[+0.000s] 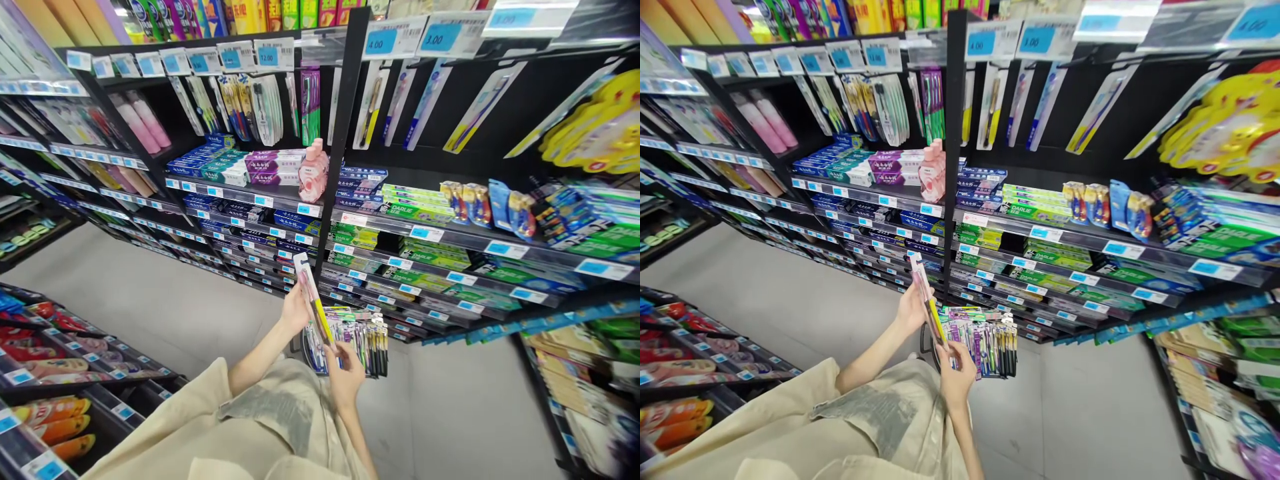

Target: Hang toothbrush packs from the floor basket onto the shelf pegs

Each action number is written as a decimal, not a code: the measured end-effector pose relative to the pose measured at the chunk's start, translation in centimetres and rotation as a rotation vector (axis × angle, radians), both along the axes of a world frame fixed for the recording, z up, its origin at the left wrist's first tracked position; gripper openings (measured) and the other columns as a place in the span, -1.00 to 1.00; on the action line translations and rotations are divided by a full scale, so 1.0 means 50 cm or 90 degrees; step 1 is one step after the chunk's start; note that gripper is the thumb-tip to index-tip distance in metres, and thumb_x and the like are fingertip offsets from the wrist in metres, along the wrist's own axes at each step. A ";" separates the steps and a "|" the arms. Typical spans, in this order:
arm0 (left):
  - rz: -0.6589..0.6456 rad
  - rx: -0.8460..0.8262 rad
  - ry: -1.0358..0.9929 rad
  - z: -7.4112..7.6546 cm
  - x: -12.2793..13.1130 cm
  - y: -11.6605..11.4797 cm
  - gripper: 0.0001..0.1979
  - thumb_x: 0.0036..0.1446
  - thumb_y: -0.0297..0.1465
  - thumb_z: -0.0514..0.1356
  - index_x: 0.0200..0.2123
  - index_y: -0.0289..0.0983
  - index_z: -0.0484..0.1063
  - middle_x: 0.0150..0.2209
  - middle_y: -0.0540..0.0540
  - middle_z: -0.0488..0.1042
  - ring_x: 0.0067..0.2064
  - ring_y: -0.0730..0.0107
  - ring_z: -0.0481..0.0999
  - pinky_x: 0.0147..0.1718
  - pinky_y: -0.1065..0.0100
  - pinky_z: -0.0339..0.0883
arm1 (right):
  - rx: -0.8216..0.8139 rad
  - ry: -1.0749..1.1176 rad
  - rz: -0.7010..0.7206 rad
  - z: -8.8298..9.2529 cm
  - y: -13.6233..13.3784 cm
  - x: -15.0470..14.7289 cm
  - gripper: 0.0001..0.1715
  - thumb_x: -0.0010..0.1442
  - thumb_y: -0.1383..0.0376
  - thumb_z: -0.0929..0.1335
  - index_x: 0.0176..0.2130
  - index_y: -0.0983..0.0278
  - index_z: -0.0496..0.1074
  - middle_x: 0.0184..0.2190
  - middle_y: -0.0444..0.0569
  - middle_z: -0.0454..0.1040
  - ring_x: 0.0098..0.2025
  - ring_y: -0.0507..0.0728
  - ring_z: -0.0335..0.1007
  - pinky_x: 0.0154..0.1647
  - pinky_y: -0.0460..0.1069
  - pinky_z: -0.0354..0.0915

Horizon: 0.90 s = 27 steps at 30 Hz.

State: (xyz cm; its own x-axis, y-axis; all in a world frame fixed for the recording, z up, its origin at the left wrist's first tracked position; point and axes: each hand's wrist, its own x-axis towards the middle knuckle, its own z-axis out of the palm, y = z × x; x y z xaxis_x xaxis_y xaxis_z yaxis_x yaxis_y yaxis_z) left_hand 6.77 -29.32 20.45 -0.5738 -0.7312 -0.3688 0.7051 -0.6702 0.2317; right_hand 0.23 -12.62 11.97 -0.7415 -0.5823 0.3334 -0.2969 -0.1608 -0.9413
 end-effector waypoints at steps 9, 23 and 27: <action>0.001 -0.126 -0.130 -0.012 0.002 0.003 -0.62 -0.04 -0.45 0.49 -0.12 -0.26 0.53 -0.29 0.02 0.60 -0.33 0.48 0.55 -0.23 0.42 0.42 | 0.100 -0.436 0.094 -0.021 -0.008 0.000 -0.40 -0.11 -0.02 0.61 -0.25 0.34 0.49 -0.50 -0.06 0.52 -0.55 0.00 0.31 -0.57 -0.12 0.21; 0.040 -0.392 -0.285 -0.013 0.011 -0.014 -0.04 -0.05 -0.29 0.55 0.37 -0.10 0.19 -0.07 -0.13 0.62 -0.19 0.35 0.63 -0.18 0.37 0.47 | 0.118 -0.412 0.112 -0.071 -0.006 0.002 -0.38 -0.13 -0.09 0.62 -0.31 0.30 0.50 -0.53 -0.13 0.42 -0.49 0.05 0.30 -0.50 -0.10 0.22; 0.019 -0.483 -0.338 -0.022 0.021 -0.030 -0.19 -0.01 -0.25 0.53 0.29 -0.20 0.36 -0.06 -0.20 0.64 -0.13 0.31 0.63 -0.04 0.32 0.47 | 0.069 -0.419 0.071 -0.080 -0.018 0.019 -0.37 -0.17 -0.12 0.63 -0.36 0.29 0.49 -0.56 -0.13 0.40 -0.53 0.03 0.26 -0.56 -0.11 0.16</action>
State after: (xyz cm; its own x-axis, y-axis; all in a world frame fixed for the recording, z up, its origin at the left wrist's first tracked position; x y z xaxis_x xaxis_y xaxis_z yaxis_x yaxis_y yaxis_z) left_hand 7.80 -30.84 19.37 -0.4429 -0.8966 0.0053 0.3958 -0.1903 0.8984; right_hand 1.20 -13.50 7.95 -0.7029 -0.6723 -0.2323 0.3574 -0.0515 -0.9325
